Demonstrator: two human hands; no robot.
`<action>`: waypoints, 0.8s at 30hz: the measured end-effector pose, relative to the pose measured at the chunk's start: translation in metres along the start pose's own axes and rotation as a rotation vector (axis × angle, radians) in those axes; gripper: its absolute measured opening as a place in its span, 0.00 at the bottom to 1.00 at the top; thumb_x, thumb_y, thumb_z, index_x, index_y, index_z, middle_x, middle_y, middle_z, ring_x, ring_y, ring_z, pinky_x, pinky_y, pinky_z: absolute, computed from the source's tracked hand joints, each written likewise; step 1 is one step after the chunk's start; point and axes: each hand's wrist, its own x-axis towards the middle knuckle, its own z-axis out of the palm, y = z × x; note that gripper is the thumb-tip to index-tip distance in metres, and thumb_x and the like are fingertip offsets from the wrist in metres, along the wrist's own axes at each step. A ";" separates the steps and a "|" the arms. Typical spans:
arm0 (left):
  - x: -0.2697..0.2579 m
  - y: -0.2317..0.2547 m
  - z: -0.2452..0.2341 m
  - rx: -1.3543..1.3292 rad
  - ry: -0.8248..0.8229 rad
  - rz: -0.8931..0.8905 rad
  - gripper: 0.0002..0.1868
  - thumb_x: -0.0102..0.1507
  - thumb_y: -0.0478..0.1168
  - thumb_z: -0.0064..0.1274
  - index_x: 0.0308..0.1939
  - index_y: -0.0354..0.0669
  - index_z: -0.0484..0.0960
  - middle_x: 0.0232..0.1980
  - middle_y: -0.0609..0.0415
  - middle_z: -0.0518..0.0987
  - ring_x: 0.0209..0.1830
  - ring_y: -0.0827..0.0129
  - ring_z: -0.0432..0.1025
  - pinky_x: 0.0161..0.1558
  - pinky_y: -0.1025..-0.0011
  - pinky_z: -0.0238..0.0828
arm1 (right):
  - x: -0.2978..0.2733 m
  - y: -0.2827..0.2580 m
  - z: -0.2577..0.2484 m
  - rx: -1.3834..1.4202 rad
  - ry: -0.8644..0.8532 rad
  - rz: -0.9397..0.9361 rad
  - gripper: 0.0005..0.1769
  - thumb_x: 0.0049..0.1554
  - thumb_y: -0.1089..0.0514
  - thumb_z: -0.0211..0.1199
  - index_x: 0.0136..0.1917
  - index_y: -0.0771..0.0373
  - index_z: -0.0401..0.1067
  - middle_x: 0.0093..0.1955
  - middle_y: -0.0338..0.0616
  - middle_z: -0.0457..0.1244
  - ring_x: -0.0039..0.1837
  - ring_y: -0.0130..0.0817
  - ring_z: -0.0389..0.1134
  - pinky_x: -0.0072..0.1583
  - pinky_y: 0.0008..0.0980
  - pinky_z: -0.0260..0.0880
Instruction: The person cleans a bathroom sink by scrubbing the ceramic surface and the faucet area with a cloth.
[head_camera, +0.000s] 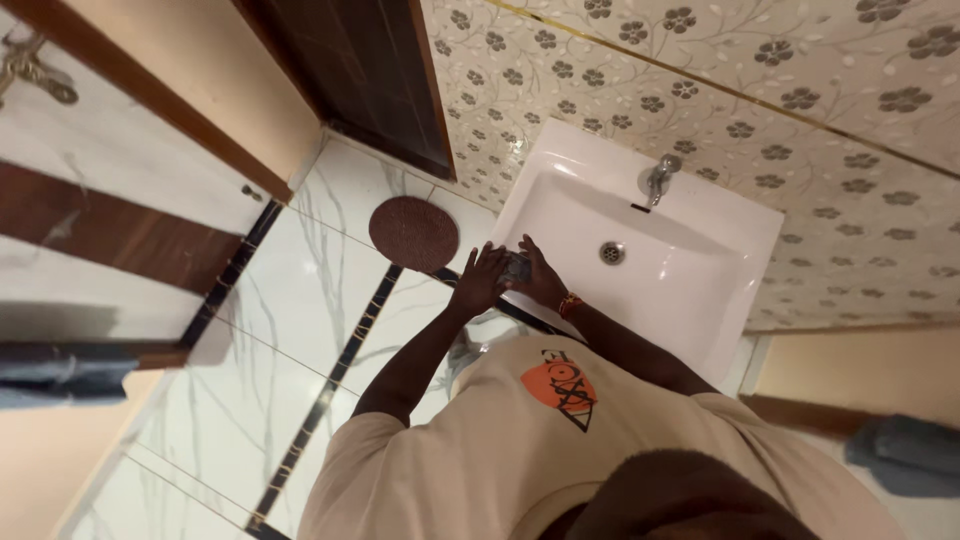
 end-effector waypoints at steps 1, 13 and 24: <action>0.002 -0.004 -0.003 0.056 -0.045 0.006 0.36 0.67 0.51 0.49 0.76 0.39 0.62 0.80 0.44 0.57 0.83 0.49 0.44 0.78 0.45 0.36 | 0.006 -0.002 0.004 -0.050 0.003 0.016 0.66 0.47 0.48 0.78 0.82 0.67 0.37 0.75 0.61 0.54 0.74 0.54 0.58 0.70 0.45 0.63; 0.066 -0.094 -0.001 0.225 0.084 0.297 0.38 0.69 0.48 0.46 0.78 0.31 0.56 0.82 0.37 0.54 0.84 0.50 0.43 0.78 0.46 0.36 | 0.072 -0.010 0.035 -0.549 0.383 0.050 0.51 0.47 0.49 0.79 0.76 0.62 0.58 0.75 0.56 0.58 0.75 0.58 0.58 0.71 0.50 0.61; 0.121 -0.064 0.008 0.016 0.098 0.312 0.34 0.68 0.47 0.47 0.73 0.30 0.64 0.81 0.34 0.56 0.83 0.42 0.46 0.75 0.43 0.46 | 0.043 -0.027 0.057 -0.134 0.576 0.445 0.54 0.53 0.53 0.76 0.81 0.62 0.47 0.74 0.59 0.60 0.71 0.52 0.67 0.67 0.42 0.69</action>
